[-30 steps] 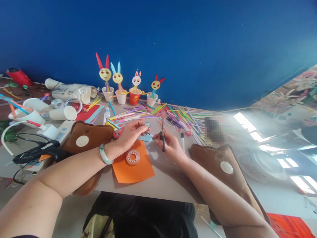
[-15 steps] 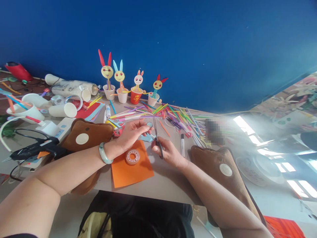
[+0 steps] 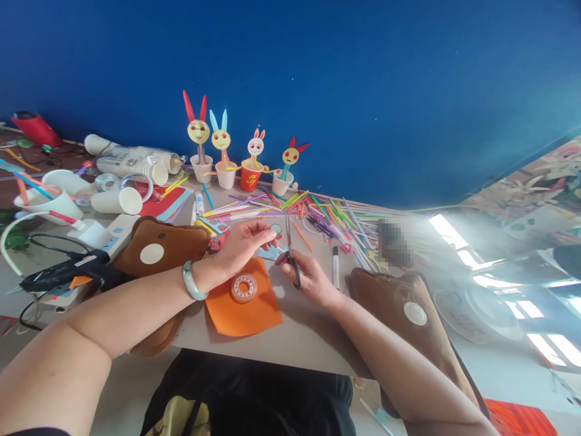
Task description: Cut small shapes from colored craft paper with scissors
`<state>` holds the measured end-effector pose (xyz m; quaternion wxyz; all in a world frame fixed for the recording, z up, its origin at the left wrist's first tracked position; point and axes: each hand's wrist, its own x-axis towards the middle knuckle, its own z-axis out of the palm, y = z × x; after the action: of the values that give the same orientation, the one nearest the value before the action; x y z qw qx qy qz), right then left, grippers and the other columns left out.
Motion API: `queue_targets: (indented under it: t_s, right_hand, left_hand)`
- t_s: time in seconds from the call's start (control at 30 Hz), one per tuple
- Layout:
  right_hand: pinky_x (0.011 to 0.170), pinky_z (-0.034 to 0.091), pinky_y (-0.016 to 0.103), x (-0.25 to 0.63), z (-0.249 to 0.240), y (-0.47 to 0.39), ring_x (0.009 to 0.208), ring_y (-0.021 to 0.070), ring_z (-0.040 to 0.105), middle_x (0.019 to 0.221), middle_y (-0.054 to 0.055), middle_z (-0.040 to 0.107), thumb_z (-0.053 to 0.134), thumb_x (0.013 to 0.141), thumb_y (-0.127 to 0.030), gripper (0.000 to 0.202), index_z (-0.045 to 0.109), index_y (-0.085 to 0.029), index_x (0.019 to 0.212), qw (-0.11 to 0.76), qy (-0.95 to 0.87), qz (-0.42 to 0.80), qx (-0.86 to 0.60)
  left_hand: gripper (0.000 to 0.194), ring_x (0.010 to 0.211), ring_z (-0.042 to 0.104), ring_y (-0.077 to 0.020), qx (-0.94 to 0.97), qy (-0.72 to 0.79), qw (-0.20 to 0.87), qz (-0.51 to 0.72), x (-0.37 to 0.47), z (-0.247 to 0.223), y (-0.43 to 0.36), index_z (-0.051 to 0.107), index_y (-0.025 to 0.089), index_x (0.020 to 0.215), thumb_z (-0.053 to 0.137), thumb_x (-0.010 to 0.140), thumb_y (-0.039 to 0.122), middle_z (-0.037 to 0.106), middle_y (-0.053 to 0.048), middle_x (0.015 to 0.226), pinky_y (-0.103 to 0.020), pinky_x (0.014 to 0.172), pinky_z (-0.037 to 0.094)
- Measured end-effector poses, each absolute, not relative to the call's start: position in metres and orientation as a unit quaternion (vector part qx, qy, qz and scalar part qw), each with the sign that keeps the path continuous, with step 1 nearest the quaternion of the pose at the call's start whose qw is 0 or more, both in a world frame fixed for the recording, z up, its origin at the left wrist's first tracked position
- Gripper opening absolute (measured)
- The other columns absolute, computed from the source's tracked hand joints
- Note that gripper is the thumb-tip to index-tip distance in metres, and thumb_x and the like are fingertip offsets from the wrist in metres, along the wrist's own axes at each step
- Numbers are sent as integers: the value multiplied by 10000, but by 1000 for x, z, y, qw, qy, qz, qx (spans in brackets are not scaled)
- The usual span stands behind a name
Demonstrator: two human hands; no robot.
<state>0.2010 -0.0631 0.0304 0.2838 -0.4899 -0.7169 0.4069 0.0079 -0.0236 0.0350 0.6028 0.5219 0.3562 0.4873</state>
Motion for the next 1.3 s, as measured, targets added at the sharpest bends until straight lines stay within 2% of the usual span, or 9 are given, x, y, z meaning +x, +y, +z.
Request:
queue_targets:
  t_s: [0.1,0.57,1.3]
  right_hand:
    - [616,389,269,201,31,-63,675,148,483,741,17,585,562,842,-672,501,590,-173,797,293,-708,400,-502]
    - [559,382,256,199,33,-64,616,135,458,648,4,556,586,859,-463,305,645,-171,792,335,-677,373,-539]
    - [610,402,294,199,34,-64,637,161,514,647,17,586,556,886,-423,284,585,-208,703,339,-689,344,-540]
  left_hand:
    - [235,854,690,-194,515,357,609,487,8,37,-25,635,172,743,699,810,388,716,-51,780,-305,723,495]
    - [241,808,679,-173,508,368,614,480,7,36,-23,651,172,759,702,811,402,747,-65,835,-308,745,505]
    - [226,783,679,-174,515,367,609,478,6,31,-20,724,177,813,703,806,401,749,-63,848,-315,741,506]
